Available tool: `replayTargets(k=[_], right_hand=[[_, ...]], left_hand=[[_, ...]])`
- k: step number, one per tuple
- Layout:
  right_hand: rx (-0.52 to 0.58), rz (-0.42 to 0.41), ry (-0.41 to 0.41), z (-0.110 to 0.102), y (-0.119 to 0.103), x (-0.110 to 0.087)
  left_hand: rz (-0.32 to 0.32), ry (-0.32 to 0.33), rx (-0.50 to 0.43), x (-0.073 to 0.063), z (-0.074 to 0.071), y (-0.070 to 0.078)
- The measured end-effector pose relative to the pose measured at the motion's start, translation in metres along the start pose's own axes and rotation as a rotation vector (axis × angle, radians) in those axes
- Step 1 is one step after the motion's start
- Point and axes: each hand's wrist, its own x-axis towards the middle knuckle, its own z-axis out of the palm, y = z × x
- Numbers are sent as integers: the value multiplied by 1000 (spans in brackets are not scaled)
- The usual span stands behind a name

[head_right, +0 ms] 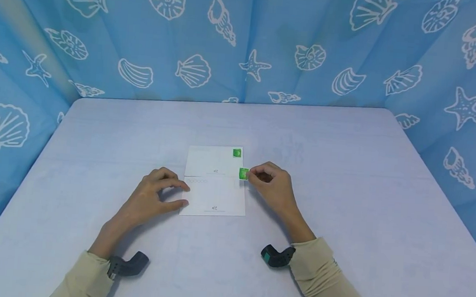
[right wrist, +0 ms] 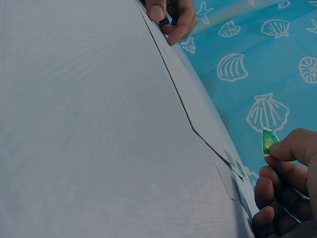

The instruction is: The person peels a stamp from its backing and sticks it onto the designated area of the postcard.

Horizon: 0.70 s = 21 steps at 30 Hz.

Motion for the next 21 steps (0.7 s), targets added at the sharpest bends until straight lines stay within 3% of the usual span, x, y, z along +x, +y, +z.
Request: replayTargets(k=[7, 21], right_hand=[[-26, -28, -3, 2, 1, -1], [-122, -22, -46, 8, -2, -5]], left_hand=[[47, 4, 16, 0, 1, -2], [15, -17, 25, 1, -1, 1]])
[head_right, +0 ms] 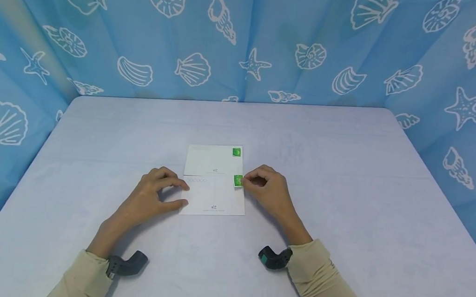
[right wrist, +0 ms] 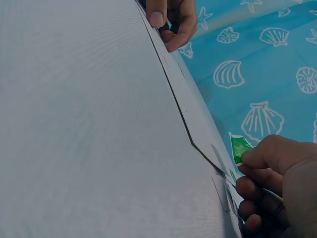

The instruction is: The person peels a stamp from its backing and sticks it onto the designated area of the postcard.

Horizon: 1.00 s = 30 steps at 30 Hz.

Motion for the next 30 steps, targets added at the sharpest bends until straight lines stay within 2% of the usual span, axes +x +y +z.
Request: replayTargets(k=[14, 23, 30], right_hand=[[-33, 29, 6, 4, -2, -1], [-89, -48, 17, 6, -3, 0], [-115, -89, 7, 6, -2, -2]], left_hand=[[1, -15, 10, 0, 0, -2], [18, -5, 6, 0, -3, 0], [2, -18, 1, 0, -3, 0]])
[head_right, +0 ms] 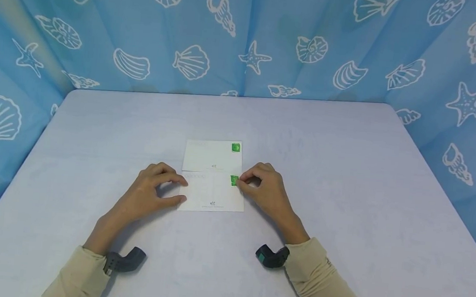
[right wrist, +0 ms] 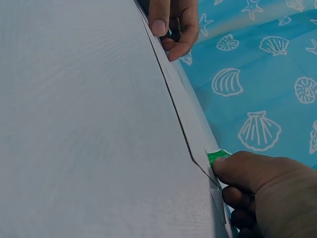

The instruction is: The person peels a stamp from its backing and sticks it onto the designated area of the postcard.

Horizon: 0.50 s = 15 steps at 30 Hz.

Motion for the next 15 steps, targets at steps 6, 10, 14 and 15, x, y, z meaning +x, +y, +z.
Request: replayTargets(k=[6, 10, 14, 15], right_hand=[[-47, 8, -31, 0, -2, 0], [-74, 27, -38, 1, -3, 1], [-83, 39, -33, 3, -7, -1], [-84, 41, -29, 4, -7, -2]], left_hand=[[7, 2, 4, 2, 0, 0], [9, 1, 2, 2, -1, 0], [0, -4, 5, 1, -1, 1], [-2, -5, 4, 1, -1, 1]])
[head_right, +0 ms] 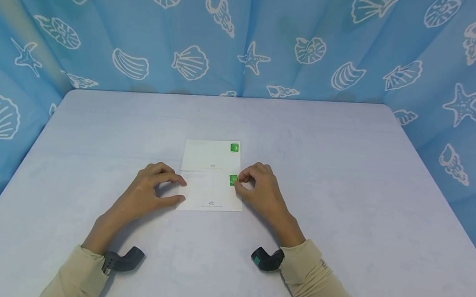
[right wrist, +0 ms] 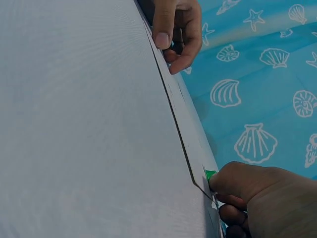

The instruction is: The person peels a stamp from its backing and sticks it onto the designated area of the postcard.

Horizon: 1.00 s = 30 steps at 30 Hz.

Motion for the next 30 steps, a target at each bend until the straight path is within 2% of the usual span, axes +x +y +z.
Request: replayTargets(k=[3, 6, 12, 14, 19, 22, 25, 30], right_hand=[[-6, 4, 4, 1, -1, -1], [-8, -40, 29, 1, -1, -2], [-8, -335, 218, -6, -4, -2], [-26, -404, 244, -9, -6, -4], [-57, -541, 245, -12, -8, -8], [-77, -597, 241, -13, -8, -10], [-90, -627, 221, -11, -7, -11], [-104, -629, 173, -7, -5, -11]], left_hand=[[-1, -4, 6, -1, 0, 0], [-7, -3, 9, -1, 0, 0], [-3, -1, 3, -2, 0, -1], [-1, -3, 1, -1, 0, -1], [3, -6, -12, 0, 0, 0], [1, -11, -16, 0, 1, 1], [-5, -8, -10, 0, 1, 1], [7, 0, -10, 0, 0, -1]])
